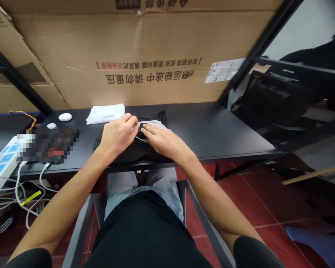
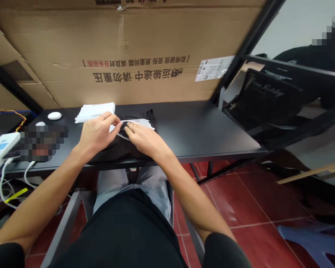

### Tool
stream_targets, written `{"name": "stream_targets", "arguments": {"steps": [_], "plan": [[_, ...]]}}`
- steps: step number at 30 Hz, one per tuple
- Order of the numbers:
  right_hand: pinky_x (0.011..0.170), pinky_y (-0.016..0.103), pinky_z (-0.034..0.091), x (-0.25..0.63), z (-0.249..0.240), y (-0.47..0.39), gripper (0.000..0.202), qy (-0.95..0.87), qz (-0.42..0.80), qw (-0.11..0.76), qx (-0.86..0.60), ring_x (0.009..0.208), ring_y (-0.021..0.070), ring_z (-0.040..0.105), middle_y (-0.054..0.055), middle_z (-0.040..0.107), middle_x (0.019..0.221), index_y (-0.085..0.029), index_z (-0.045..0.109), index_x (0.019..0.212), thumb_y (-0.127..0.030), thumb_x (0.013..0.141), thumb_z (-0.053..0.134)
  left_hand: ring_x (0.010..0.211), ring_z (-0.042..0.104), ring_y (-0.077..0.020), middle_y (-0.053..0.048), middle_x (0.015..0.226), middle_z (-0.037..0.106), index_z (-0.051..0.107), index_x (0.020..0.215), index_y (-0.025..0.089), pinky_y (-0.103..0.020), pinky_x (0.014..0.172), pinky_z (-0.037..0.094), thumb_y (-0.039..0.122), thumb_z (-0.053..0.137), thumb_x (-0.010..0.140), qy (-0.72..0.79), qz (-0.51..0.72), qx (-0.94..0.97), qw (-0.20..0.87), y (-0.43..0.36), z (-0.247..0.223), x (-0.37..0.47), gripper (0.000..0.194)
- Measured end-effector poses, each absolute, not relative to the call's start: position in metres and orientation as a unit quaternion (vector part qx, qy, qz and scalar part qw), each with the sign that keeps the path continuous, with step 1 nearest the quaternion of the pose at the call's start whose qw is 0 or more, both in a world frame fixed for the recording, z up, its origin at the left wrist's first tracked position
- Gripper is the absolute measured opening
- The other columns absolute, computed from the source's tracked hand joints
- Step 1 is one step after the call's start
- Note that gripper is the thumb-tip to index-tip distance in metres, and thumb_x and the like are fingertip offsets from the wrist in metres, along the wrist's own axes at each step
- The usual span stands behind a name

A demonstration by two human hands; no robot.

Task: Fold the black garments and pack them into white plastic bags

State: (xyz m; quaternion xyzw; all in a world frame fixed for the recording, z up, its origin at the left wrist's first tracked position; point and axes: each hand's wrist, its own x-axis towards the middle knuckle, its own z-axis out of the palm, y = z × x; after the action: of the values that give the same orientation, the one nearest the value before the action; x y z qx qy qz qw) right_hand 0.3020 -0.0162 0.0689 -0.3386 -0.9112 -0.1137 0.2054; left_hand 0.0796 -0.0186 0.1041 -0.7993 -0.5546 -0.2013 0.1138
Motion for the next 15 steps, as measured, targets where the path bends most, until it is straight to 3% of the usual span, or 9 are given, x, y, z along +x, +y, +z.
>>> {"name": "stream_targets", "arguments": {"steps": [2, 4, 7, 11, 15], "plan": [[0.118, 0.050, 0.065, 0.294, 0.068, -0.011, 0.052, -0.913, -0.111, 0.148, -0.365, 0.141, 0.0356, 0.075, 0.025, 0.076, 0.154, -0.008, 0.068, 0.156, -0.002, 0.105, 0.061, 0.107, 0.081, -0.0321, -0.009, 0.127, 0.084, 0.079, 0.120, 0.028, -0.038, 0.079, 0.052, 0.050, 0.060, 0.115, -0.570, -0.212, -0.789, 0.086, -0.021, 0.104, 0.078, 0.030], [0.113, 0.049, 0.065, 0.290, 0.067, -0.006, 0.051, -0.912, -0.108, 0.093, -0.384, 0.133, 0.0368, 0.079, 0.027, 0.079, 0.145, -0.004, 0.069, 0.152, 0.001, 0.102, 0.062, 0.106, 0.081, -0.0363, -0.011, 0.116, 0.085, 0.079, 0.117, 0.027, -0.042, 0.085, 0.055, 0.066, 0.063, 0.111, -0.620, -0.217, -0.752, 0.051, -0.022, 0.102, 0.071, 0.042], [0.103, 0.046, 0.065, 0.288, 0.066, -0.002, 0.045, -0.914, -0.118, 0.033, -0.387, 0.122, 0.0360, 0.082, 0.024, 0.084, 0.132, -0.004, 0.077, 0.139, 0.006, 0.099, 0.059, 0.095, 0.081, -0.0400, -0.016, 0.093, 0.082, 0.081, 0.095, 0.024, -0.048, 0.088, 0.059, 0.082, 0.059, 0.105, -0.702, -0.191, -0.685, -0.038, -0.015, 0.096, 0.052, 0.063], [0.095, 0.041, 0.063, 0.288, 0.069, 0.000, 0.033, -0.920, -0.150, 0.018, -0.361, 0.114, 0.0342, 0.084, 0.022, 0.087, 0.121, -0.007, 0.081, 0.125, 0.005, 0.104, 0.058, 0.069, 0.076, -0.0271, -0.014, 0.079, 0.080, 0.076, 0.073, 0.021, -0.040, 0.075, 0.062, 0.070, 0.067, 0.104, -0.646, -0.189, -0.663, -0.328, 0.002, 0.083, 0.031, 0.059], [0.092, 0.039, 0.065, 0.300, 0.072, 0.003, 0.031, -0.922, -0.189, 0.090, -0.327, 0.115, 0.0319, 0.084, 0.019, 0.089, 0.124, -0.012, 0.082, 0.128, -0.006, 0.114, 0.055, 0.076, 0.080, -0.0220, -0.014, 0.090, 0.085, 0.080, 0.082, 0.018, -0.033, 0.073, 0.066, 0.053, 0.090, 0.090, -0.574, -0.267, -0.586, -0.506, 0.014, 0.076, 0.029, 0.038]]}}
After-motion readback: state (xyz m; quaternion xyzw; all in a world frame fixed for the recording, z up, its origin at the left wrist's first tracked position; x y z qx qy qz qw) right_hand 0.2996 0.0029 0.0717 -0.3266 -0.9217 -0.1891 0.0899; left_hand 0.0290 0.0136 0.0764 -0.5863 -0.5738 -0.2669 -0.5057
